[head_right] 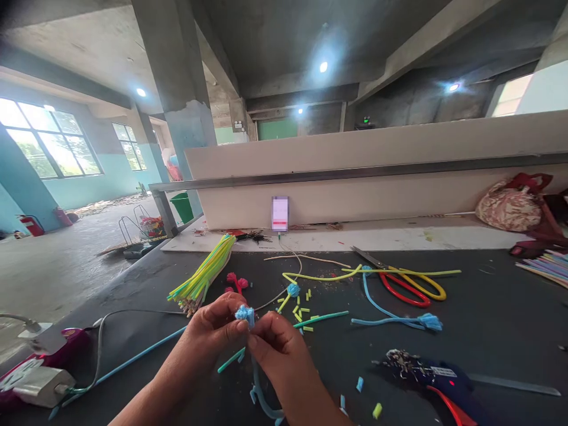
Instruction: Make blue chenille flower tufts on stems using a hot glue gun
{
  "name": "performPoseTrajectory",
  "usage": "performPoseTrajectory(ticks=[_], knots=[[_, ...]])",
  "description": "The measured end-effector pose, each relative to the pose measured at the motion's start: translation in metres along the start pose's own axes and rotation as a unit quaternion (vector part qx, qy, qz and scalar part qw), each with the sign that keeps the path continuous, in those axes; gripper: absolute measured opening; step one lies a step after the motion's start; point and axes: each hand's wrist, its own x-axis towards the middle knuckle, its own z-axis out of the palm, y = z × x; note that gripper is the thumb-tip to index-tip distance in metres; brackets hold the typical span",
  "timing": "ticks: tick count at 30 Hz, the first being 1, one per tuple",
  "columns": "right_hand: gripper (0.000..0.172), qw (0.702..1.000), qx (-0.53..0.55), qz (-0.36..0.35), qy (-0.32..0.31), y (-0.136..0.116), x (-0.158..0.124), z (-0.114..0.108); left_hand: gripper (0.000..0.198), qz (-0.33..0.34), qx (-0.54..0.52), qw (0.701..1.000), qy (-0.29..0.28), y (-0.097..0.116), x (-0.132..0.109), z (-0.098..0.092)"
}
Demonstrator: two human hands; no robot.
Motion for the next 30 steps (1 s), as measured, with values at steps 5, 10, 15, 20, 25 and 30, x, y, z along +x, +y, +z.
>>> performPoseTrajectory(ticks=[5,10,15,20,25,30], knots=[[0.024,0.999,0.037,0.021,-0.004,0.001,-0.001,0.002,0.030,-0.032,-0.042,0.998,-0.016,-0.003,-0.002,-0.002],[0.022,0.998,0.054,0.028,-0.005,0.004,0.000,0.000,0.084,-0.063,-0.157,0.982,-0.089,0.005,0.000,-0.011],[0.014,0.993,0.111,0.036,-0.008,0.001,0.000,-0.002,0.027,-0.023,-0.190,0.980,0.064,0.013,0.008,-0.028],[0.008,0.975,0.194,0.078,-0.074,-0.004,-0.002,-0.002,0.020,-0.075,-0.137,0.982,0.105,0.004,0.008,-0.026],[0.010,0.962,0.226,0.119,-0.101,-0.004,-0.002,-0.003,0.019,-0.095,-0.129,0.987,-0.023,-0.001,0.001,-0.007],[0.013,0.968,0.206,0.137,-0.036,0.005,0.002,-0.001,0.021,-0.121,-0.137,0.976,-0.116,-0.004,-0.004,0.008]])
